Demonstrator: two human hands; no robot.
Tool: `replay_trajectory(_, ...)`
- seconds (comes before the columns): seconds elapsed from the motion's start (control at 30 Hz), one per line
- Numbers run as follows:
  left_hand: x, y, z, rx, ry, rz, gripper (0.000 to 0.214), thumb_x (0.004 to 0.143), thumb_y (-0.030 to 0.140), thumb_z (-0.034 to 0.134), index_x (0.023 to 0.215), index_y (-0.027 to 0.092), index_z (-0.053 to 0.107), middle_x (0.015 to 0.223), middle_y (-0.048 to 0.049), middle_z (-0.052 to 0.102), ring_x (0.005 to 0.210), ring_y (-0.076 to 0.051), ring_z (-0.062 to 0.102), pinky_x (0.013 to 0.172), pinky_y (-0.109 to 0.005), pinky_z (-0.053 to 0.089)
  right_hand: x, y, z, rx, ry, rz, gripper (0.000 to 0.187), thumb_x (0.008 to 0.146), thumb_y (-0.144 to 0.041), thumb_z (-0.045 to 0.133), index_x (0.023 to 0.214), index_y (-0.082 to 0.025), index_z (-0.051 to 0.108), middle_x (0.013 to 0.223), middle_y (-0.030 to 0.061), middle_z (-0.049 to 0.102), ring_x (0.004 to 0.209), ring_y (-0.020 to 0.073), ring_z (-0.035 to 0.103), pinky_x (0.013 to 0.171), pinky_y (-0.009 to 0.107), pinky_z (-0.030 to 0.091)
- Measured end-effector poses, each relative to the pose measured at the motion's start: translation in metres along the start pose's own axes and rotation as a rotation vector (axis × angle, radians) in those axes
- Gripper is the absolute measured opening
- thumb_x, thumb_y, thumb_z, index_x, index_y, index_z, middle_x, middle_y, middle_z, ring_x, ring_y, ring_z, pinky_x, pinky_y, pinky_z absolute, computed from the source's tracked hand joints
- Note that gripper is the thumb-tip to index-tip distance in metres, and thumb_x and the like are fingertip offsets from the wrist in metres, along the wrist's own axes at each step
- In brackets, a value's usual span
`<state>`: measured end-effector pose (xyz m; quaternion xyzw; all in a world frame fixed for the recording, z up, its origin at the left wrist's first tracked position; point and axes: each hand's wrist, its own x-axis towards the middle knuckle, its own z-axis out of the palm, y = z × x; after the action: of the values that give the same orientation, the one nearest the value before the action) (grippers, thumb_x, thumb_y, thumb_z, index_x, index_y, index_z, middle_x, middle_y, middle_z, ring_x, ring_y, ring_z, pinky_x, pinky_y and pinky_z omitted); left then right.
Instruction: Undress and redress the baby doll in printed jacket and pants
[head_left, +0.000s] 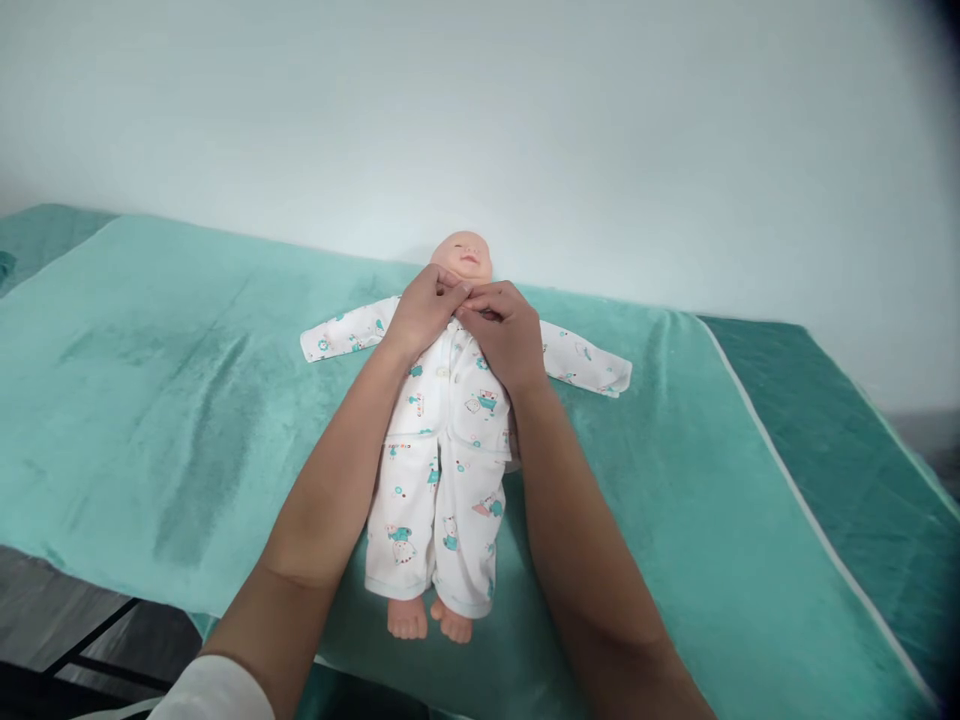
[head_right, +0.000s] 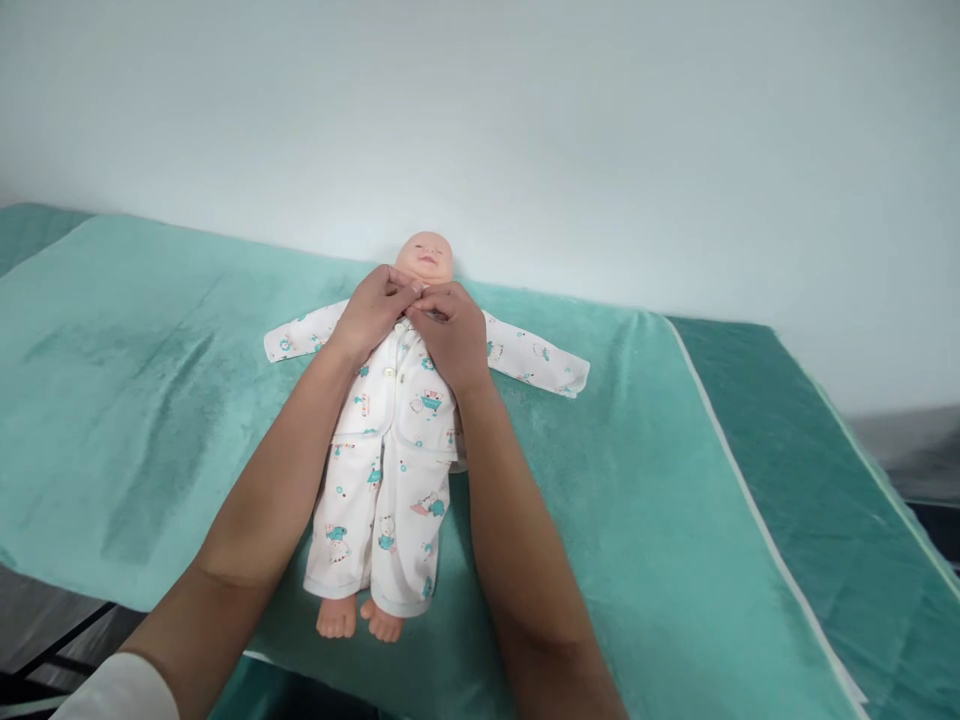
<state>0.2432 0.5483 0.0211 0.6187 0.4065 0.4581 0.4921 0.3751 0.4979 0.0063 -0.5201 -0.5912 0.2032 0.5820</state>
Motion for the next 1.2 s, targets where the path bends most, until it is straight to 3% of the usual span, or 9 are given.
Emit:
replay_trajectory(0.23,-0.001,0.007,0.002,-0.074,0.041,-0.092,0.014,0.085,0.009,0.058,0.092,0.02,0.053,0.072,0.0034,0.058,0.068,-0.013,0.058,0.069,-0.026,0.045,-0.001,0.0,-0.001,0.022,-0.025,0.042,0.003,0.081,-0.026,0.074,0.081,-0.024,0.077,0.1,0.0021,0.073,0.1,0.0183,0.067,0.091,0.036,0.051)
replay_trajectory(0.37,0.001,0.008,0.001,0.055,0.096,-0.12,0.019,0.079,0.005,0.057,0.09,0.02,0.056,0.071,0.0024,0.059,0.064,-0.013,0.057,0.065,-0.027,0.042,-0.006,-0.002,-0.003,-0.011,-0.046,0.052,0.008,0.081,-0.027,0.072,0.088,-0.023,0.074,0.106,0.003,0.073,0.103,0.0188,0.065,0.091,0.035,0.049)
replay_trajectory(0.57,-0.005,0.002,-0.005,0.233,0.066,-0.023,0.016,0.08,0.012,0.059,0.093,0.02,0.066,0.061,0.0038,0.056,0.059,-0.014,0.051,0.063,-0.029,0.037,-0.02,-0.007,-0.004,-0.097,-0.067,0.007,0.02,0.082,-0.025,0.066,0.102,-0.025,0.066,0.122,0.006,0.069,0.119,0.0231,0.061,0.107,0.043,0.045)
replay_trajectory(0.7,-0.014,0.0,-0.007,0.337,0.078,0.101,0.019,0.085,0.016,0.057,0.093,0.021,0.074,0.069,0.0012,0.063,0.07,-0.016,0.056,0.071,-0.03,0.041,-0.034,-0.012,0.0,-0.201,-0.04,-0.025,0.028,0.083,-0.025,0.064,0.111,-0.025,0.062,0.126,0.0083,0.067,0.125,0.0257,0.057,0.114,0.047,0.04)
replay_trajectory(0.8,-0.022,0.0,-0.008,0.357,0.125,0.114,0.018,0.087,0.019,0.056,0.09,0.021,0.074,0.076,-0.0008,0.068,0.075,-0.017,0.058,0.075,-0.03,0.042,-0.047,-0.017,0.006,-0.36,0.086,0.016,0.031,0.083,-0.027,0.064,0.114,-0.023,0.06,0.125,0.0118,0.064,0.12,0.029,0.055,0.109,0.05,0.043)
replay_trajectory(0.9,-0.033,0.005,-0.011,0.301,0.118,0.111,0.014,0.088,0.022,0.058,0.085,0.02,0.072,0.074,0.0,0.066,0.074,-0.016,0.057,0.076,-0.03,0.043,-0.059,-0.025,0.009,-0.499,0.159,0.042,0.023,0.085,-0.03,0.061,0.107,-0.023,0.059,0.117,0.0127,0.062,0.11,0.0297,0.055,0.101,0.05,0.046)
replay_trajectory(1.07,-0.057,0.017,-0.022,0.232,0.009,0.069,0.019,0.088,0.035,0.066,0.078,0.019,0.067,0.072,0.0013,0.061,0.07,-0.013,0.052,0.07,-0.028,0.041,-0.064,-0.041,0.005,-0.557,0.105,0.092,0.004,0.088,-0.027,0.054,0.089,-0.024,0.056,0.095,0.0066,0.062,0.086,0.0231,0.055,0.082,0.04,0.046)
replay_trajectory(1.2,-0.069,0.017,-0.029,0.147,-0.087,0.026,0.017,0.085,0.036,0.07,0.09,0.019,0.069,0.08,0.0,0.064,0.073,-0.013,0.055,0.07,-0.028,0.043,-0.057,-0.046,-0.004,-0.483,0.057,0.147,0.008,0.087,-0.028,0.057,0.08,-0.023,0.057,0.079,0.0015,0.062,0.071,0.0177,0.052,0.074,0.036,0.043)
